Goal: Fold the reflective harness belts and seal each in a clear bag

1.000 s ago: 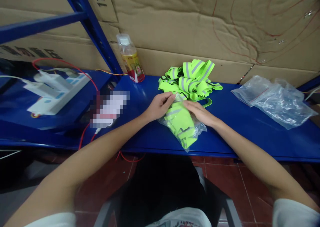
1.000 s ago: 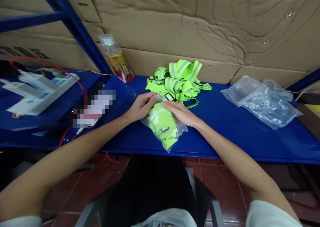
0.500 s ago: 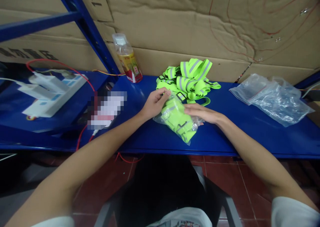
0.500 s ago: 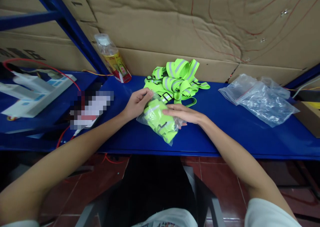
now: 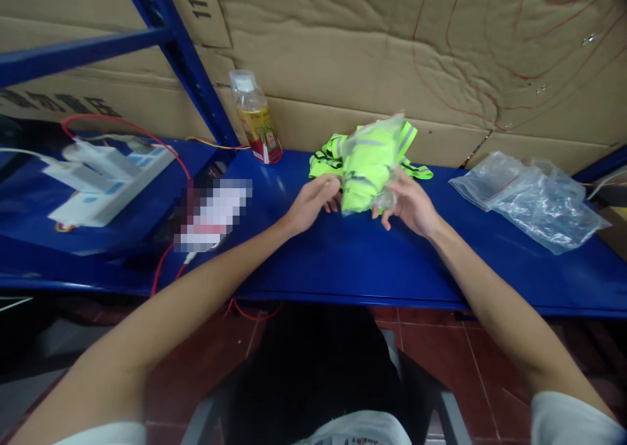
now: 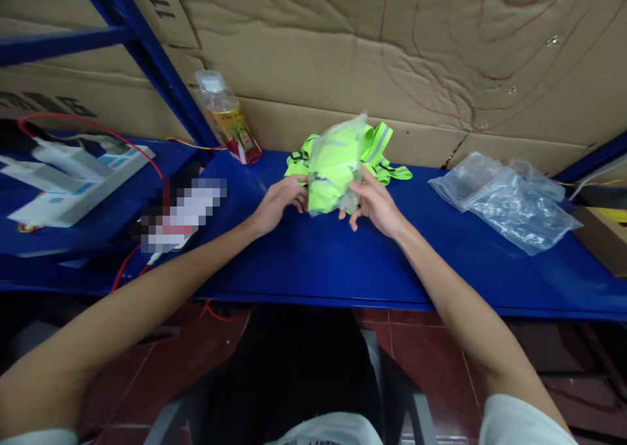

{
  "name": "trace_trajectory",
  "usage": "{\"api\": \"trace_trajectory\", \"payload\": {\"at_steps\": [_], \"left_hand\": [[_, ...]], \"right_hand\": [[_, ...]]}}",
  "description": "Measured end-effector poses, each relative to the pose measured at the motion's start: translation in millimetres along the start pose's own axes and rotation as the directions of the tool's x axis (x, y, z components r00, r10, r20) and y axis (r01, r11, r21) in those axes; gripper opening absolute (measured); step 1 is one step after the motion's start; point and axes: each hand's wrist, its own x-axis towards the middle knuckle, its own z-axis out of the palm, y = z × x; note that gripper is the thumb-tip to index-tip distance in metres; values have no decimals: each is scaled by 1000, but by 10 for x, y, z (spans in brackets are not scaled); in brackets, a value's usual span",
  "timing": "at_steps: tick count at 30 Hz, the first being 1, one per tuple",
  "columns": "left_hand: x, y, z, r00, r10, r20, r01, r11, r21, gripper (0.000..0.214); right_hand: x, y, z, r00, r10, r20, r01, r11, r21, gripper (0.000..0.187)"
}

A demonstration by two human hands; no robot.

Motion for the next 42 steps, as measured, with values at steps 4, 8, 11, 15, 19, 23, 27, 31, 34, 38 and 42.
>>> {"api": "trace_trajectory", "payload": {"at_steps": [4, 8, 11, 15, 19, 23, 27, 31, 34, 38, 42], "left_hand": [[-43, -10, 100, 998, 29, -53, -29, 1000, 10, 56], [55, -99, -54, 893, 205, -402, -126, 969, 213, 55], [134, -149, -285, 719, 449, -531, -159, 850, 502, 62], [169, -200, -537, 699, 508, -504, -9, 710, 704, 76], [224, -288, -639, 831, 301, -467, 142, 698, 702, 63], [300, -296, -654, 856, 101, -506, 233, 800, 553, 62], [405, -186, -544, 925, 14, -379, 238, 756, 610, 53], [601, -131, -290, 965, 14, -263, 211, 557, 803, 49], [709, -212, -126, 972, 68, -223, 184, 366, 912, 49], [702, -345, -91, 938, 258, -232, 164, 259, 952, 43], [670, -330, -144, 933, 348, -86, -16, 281, 960, 55]], "right_hand": [[-8, 139, 114, 993, -12, 113, 19, 998, -57, 101], [7, 289, 128, 994, -85, 62, 93, 986, -135, 108], [-2, 357, 127, 992, -117, 45, 125, 968, -218, 94], [-37, 392, 203, 991, -116, 60, 129, 944, -305, 71], [-48, 417, 279, 990, -120, 75, 140, 914, -382, 58], [-41, 448, 301, 984, -154, 86, 176, 890, -420, 49], [-59, 446, 318, 975, -204, 84, 218, 843, -491, 43], [-48, 421, 257, 910, -388, 144, 381, 652, -656, 35], [5, 398, 96, 843, -483, 236, 460, 421, -782, 31], [92, 390, -186, 824, -477, 306, 395, 95, -914, 30], [173, 456, -382, 869, -442, 224, 214, -71, -974, 44]]}}
